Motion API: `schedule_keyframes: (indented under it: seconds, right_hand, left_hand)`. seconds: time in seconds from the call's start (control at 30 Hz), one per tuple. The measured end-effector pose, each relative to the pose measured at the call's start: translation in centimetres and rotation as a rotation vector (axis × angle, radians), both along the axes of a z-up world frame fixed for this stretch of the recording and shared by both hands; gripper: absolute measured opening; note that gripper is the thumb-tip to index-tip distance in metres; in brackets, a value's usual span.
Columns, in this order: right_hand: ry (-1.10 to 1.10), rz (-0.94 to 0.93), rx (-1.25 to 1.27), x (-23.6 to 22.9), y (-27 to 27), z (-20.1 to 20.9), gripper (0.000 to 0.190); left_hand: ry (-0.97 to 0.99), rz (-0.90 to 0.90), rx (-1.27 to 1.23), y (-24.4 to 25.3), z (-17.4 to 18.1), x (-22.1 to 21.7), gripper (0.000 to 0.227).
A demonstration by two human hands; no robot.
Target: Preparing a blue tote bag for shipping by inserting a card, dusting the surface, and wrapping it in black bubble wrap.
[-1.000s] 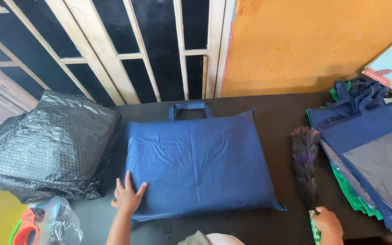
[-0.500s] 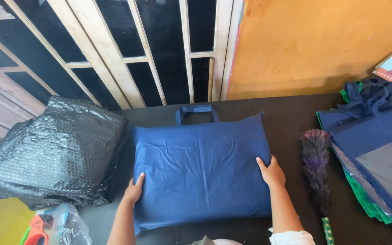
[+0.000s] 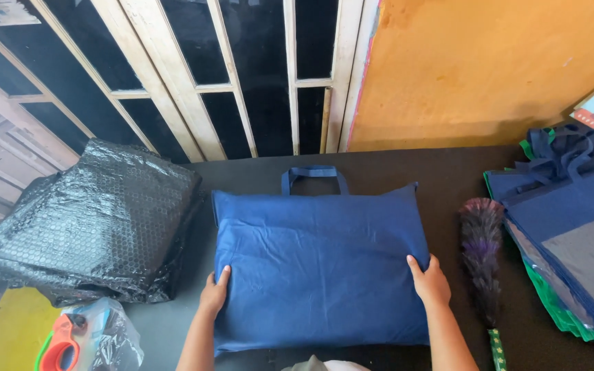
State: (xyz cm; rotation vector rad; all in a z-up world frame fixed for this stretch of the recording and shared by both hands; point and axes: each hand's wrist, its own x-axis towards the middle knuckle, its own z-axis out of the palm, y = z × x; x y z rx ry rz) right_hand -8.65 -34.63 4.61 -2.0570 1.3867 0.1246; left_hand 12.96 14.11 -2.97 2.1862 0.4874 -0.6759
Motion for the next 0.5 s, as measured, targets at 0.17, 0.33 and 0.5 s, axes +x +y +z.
schedule_keyframes:
  seconds: [0.17,0.33,0.5]
  right_hand:
    - [-0.343,0.31,-0.808,-0.6,1.2,-5.5,0.082]
    - [-0.077,0.695,-0.612,-1.4,4.3,-7.0,0.072]
    - [-0.07,0.679,-0.518,-1.0,4.3,-5.7,0.07]
  left_hand:
    - [-0.086,0.071,0.066,-0.8,1.5,-2.4,0.099]
    - [-0.112,-0.232,-0.07,-0.1,2.7,-5.6,0.134]
    - [-0.219,-0.925,-0.661,-1.6,25.1,-17.3,0.128]
